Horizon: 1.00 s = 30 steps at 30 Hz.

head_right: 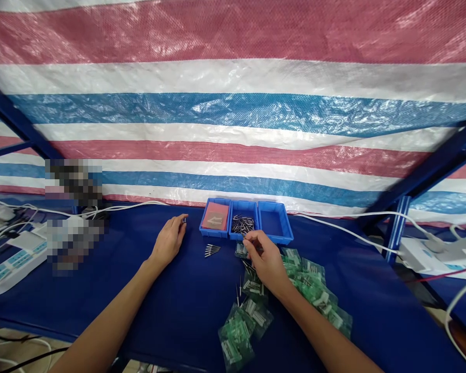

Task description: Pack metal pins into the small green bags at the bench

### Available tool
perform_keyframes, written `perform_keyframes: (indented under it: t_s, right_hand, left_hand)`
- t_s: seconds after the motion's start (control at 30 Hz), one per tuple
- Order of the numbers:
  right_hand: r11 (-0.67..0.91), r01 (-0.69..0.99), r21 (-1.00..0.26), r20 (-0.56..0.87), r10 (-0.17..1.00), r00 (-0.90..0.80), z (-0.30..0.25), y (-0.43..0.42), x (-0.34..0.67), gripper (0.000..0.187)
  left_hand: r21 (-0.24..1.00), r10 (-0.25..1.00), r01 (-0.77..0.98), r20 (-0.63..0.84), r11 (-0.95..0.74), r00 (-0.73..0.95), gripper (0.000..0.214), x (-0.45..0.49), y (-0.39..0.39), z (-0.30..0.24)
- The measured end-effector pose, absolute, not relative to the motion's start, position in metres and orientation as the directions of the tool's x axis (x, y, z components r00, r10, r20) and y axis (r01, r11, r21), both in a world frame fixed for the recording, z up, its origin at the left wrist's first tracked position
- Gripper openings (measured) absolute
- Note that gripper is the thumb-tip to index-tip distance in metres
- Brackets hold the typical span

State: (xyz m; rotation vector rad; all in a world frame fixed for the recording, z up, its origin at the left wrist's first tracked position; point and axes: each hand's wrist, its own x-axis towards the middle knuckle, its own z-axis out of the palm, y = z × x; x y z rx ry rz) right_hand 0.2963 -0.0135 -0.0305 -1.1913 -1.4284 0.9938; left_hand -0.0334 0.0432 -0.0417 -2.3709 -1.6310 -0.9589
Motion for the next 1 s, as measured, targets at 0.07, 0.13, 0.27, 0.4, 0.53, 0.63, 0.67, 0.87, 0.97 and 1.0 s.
perform_keyframes:
  t_s: [0.07, 0.13, 0.27, 0.4, 0.53, 0.63, 0.67, 0.87, 0.97, 1.0]
  right_hand:
    - [0.171, 0.163, -0.972, 0.169, 0.985, -0.03, -0.03, -0.014, 0.296, 0.037]
    - [0.155, 0.146, -0.977, 0.151, 0.988, -0.034, -0.029, -0.014, 0.296, 0.037]
    - [0.139, 0.084, -0.987, 0.138, 0.99, -0.028, -0.028, -0.014, 0.296, 0.04]
    - [0.186, 0.071, -0.98, 0.184, 0.982, -0.032, -0.028, -0.012, 0.297, 0.038]
    - [0.195, 0.062, -0.979, 0.193, 0.981, -0.036, -0.026, -0.01, 0.299, 0.039]
    - [0.117, 0.003, -0.993, 0.116, 0.992, -0.042, -0.023, -0.01, 0.299, 0.042]
    - [0.096, -0.02, -0.995, 0.096, 0.994, -0.042, -0.021, -0.01, 0.299, 0.043]
    - [0.091, -0.066, -0.994, 0.093, 0.996, -0.016, -0.018, -0.008, 0.298, 0.045]
    - [0.111, -0.047, -0.993, 0.112, 0.994, -0.011, -0.022, -0.008, 0.298, 0.044]
    - [0.116, -0.039, -0.992, 0.117, 0.993, -0.007, -0.024, -0.009, 0.298, 0.043]
  left_hand:
    - [0.265, 0.804, 0.869, 0.553, -0.418, 0.218, 0.035, -0.033, 0.043, -0.042]
    - [0.263, 0.802, 0.869, 0.556, -0.418, 0.218, 0.035, -0.032, 0.043, -0.041]
    - [0.24, 0.791, 0.868, 0.563, -0.435, 0.24, 0.034, -0.031, 0.041, -0.039]
    - [0.234, 0.789, 0.872, 0.567, -0.43, 0.236, 0.033, -0.03, 0.04, -0.038]
    - [0.22, 0.787, 0.877, 0.567, -0.428, 0.243, 0.033, -0.029, 0.04, -0.038]
    - [0.199, 0.782, 0.883, 0.572, -0.425, 0.247, 0.034, -0.028, 0.039, -0.036]
    - [0.192, 0.781, 0.885, 0.573, -0.423, 0.249, 0.034, -0.027, 0.039, -0.036]
    - [0.17, 0.766, 0.888, 0.59, -0.427, 0.255, 0.034, -0.026, 0.04, -0.037]
    - [0.16, 0.759, 0.888, 0.597, -0.43, 0.26, 0.034, -0.026, 0.041, -0.039]
    - [0.158, 0.759, 0.888, 0.596, -0.432, 0.263, 0.034, -0.026, 0.041, -0.039]
